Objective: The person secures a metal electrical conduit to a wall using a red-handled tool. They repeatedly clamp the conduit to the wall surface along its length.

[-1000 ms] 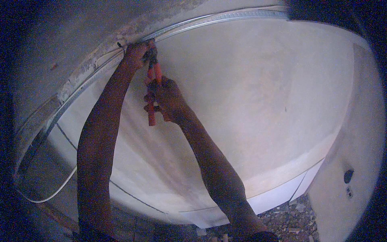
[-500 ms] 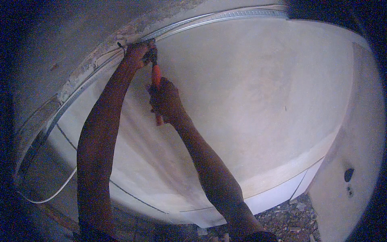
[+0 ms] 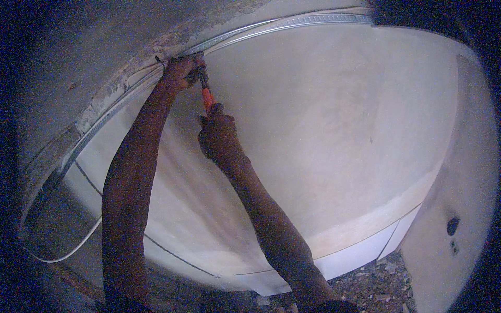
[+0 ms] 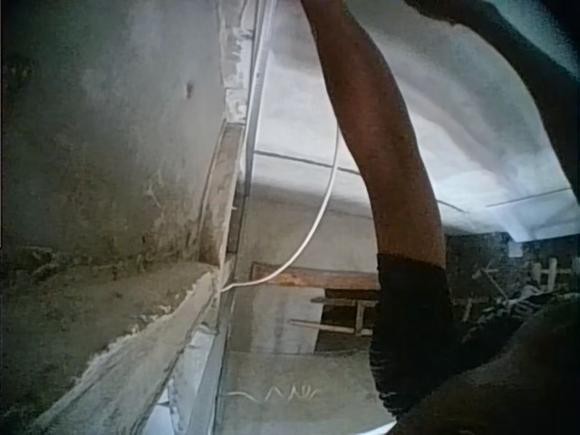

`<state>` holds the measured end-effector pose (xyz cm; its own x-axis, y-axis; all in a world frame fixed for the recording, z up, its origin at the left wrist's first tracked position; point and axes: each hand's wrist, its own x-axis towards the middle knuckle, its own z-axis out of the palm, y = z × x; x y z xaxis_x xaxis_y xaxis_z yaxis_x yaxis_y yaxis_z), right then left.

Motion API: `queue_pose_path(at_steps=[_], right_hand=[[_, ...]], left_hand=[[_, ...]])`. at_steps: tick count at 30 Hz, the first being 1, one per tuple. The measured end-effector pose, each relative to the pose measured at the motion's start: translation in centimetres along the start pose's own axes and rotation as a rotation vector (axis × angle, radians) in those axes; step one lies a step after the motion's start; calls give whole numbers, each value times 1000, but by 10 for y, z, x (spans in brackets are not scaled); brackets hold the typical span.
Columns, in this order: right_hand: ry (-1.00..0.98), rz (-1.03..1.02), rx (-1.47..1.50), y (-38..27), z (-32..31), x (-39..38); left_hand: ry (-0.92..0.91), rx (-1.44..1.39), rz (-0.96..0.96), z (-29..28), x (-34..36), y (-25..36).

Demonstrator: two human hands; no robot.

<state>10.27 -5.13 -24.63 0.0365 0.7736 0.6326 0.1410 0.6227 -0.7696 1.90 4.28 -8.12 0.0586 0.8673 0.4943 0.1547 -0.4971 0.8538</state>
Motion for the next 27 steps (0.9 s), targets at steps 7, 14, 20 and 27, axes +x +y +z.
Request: queue_pose_path(at_steps=[7,14,20,27], right_hand=[[-375,233,1432,-24,-7,-13],[-16,-104,-16,0,-1,-8],[-236,189,636,-20,-8,-15],[-266,196,1066,-33,0,-26]], left_hand=[[-66,-183,93,0,1,0],[-77,-127,-41,-5,21,-8],[-61,-149,-2,-18,17,-13],[-141,-184,-30,-16,20,-8]])
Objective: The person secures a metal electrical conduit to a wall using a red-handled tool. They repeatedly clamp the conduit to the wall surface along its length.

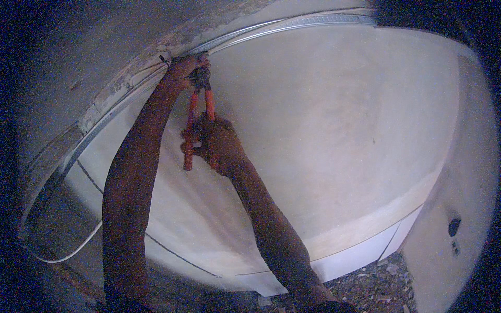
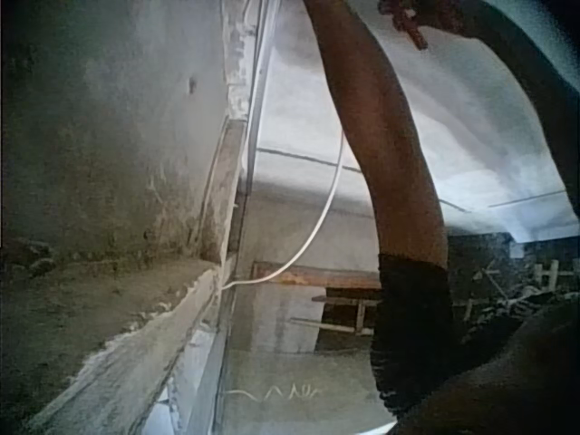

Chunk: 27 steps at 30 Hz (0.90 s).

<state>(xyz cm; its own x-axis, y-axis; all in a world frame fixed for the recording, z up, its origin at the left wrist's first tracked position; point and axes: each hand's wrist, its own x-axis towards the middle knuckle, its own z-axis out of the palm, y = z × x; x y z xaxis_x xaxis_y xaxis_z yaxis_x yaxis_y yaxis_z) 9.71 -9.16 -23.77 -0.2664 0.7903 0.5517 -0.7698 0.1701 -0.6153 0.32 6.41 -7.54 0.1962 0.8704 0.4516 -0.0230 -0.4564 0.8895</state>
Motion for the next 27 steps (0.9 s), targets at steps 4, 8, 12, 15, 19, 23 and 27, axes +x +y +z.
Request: queue_pose_path(at_steps=[4,8,12,15,19,23,27], right_hand=[[326,-436,-1286,19,-21,-27],[274,98,-749,38,-68,-78],[397,52,-774,2,-65,-103],[302,82,-600,11,-70,-120],[249,94,-646,19,-81,-124],[284,-137,-740,2,-88,-111],[362,-444,-919,-27,-72,-59]], left_hand=[[142,1060,357,19,-20,23],[117,387,120,1,-17,36],[7,197,-17,2,-34,31],[-9,50,-46,-7,-34,20],[-102,94,-50,-13,-54,12],[36,369,-31,-8,-119,3],[489,991,645,-50,-145,-6]])
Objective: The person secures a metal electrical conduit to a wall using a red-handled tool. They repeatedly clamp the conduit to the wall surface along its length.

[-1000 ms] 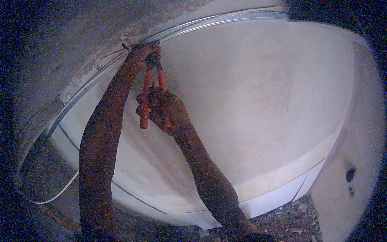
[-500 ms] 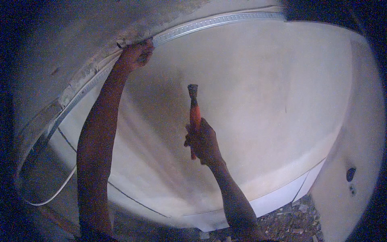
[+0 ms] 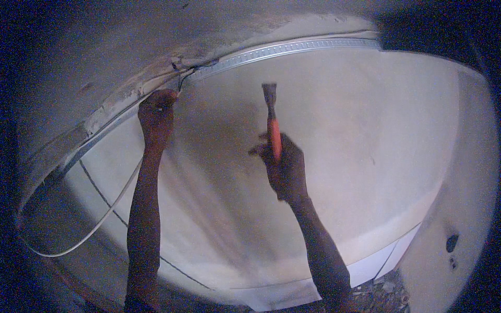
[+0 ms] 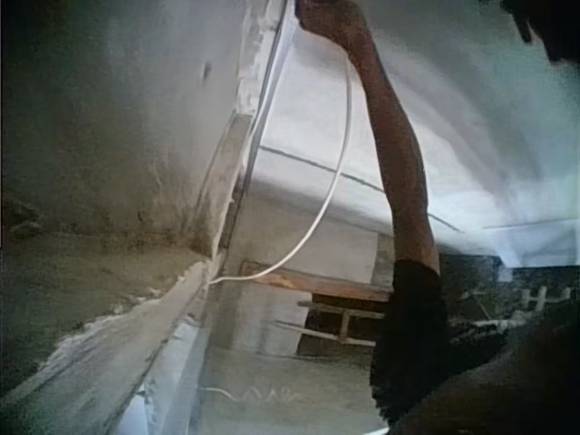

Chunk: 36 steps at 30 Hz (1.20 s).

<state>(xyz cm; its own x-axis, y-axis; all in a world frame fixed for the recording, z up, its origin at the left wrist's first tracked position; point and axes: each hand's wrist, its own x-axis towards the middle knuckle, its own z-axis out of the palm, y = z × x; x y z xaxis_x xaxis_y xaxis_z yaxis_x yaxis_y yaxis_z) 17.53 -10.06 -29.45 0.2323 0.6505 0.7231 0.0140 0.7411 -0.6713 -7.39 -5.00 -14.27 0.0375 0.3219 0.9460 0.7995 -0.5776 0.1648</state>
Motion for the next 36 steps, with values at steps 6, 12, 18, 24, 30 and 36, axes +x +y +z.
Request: queue_pose_path(at_steps=[6,12,18,24,30,36], right_hand=[[130,-422,-131,-24,54,110],[167,-541,-374,-29,87,136],[-332,-91,-205,-46,61,96],[-588,408,81,-44,49,58],[-574,463,335,-22,73,60],[-559,454,465,-24,92,57]], left_hand=[[269,358,557,21,34,5],[172,225,426,48,55,-17],[-18,65,408,38,48,-19],[-165,-192,417,24,35,-23],[-159,-78,574,28,46,-27],[-143,-95,594,32,50,-31]])
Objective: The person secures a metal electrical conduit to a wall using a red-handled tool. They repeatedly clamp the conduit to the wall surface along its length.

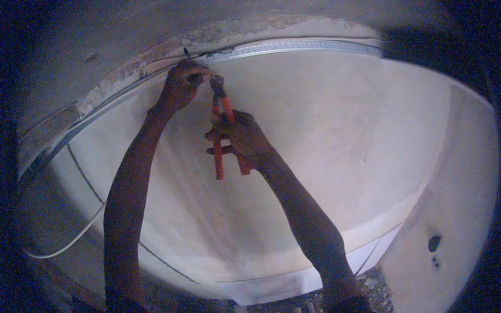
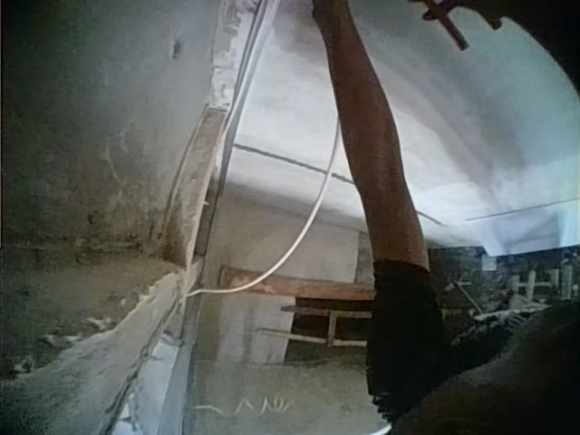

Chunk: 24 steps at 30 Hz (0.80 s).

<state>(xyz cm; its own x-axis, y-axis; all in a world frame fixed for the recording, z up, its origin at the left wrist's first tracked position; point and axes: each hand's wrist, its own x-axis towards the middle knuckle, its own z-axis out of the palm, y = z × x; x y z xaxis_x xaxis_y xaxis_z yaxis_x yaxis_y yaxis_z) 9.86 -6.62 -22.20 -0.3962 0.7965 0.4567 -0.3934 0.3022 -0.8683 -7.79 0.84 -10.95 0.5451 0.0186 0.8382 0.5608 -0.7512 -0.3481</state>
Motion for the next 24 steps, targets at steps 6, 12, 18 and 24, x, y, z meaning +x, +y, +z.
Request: queue_pose_path(at_steps=[6,12,18,24], right_hand=[[20,-54,147,11,16,5],[13,-67,207,14,23,5],[33,-80,207,12,25,5],[12,-98,207,15,20,9]], left_hand=[[-31,-71,-51,2,3,-4],[-70,-55,-43,0,4,-11],[-92,-68,-124,-5,6,-4],[-118,-88,-177,-9,10,3]])
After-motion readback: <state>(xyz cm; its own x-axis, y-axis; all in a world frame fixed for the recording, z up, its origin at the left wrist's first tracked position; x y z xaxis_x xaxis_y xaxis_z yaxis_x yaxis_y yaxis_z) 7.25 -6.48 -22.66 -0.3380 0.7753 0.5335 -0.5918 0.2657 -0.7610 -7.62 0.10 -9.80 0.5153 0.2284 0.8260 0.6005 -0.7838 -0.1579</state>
